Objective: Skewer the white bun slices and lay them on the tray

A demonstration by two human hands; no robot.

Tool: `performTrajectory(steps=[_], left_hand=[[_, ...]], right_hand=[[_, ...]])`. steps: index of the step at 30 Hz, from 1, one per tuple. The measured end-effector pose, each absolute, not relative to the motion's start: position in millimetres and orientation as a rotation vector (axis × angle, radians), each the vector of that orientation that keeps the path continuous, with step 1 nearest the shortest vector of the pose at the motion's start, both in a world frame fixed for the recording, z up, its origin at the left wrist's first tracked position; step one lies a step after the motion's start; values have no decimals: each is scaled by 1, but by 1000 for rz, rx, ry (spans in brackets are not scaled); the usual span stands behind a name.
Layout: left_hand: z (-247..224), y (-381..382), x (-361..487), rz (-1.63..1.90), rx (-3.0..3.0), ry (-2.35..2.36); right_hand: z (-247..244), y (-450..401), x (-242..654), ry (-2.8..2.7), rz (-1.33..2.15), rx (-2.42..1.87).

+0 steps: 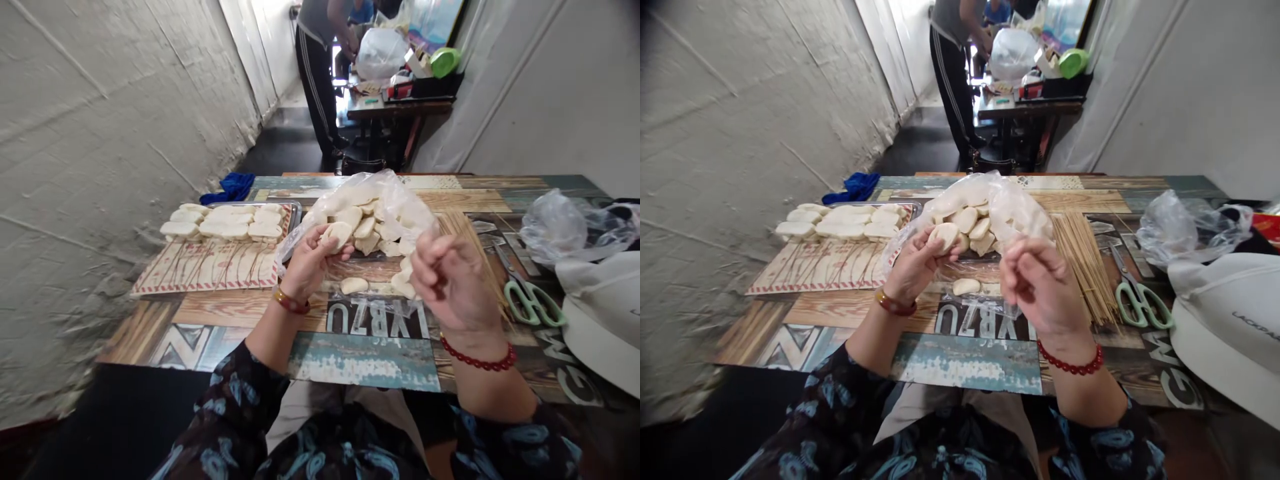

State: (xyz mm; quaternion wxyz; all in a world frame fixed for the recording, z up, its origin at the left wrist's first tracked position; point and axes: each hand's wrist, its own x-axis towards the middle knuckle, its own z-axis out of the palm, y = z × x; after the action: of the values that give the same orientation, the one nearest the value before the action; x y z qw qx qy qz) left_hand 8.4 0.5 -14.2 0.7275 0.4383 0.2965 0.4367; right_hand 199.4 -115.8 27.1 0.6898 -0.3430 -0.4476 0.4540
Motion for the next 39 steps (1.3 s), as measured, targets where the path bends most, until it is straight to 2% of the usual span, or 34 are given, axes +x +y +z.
performTrajectory(steps=[3, 9, 39], left_hand=[[-13, 4, 6, 1010, 928, 672], [-16, 11, 3, 1074, 852, 723], [-7, 2, -1, 1004, 727, 592]], right_hand=[[13, -114, 185, -1194, 1166, -960], [-15, -97, 167, -1435, 989, -1284], [-12, -103, 163, -1405, 1046, -1409]])
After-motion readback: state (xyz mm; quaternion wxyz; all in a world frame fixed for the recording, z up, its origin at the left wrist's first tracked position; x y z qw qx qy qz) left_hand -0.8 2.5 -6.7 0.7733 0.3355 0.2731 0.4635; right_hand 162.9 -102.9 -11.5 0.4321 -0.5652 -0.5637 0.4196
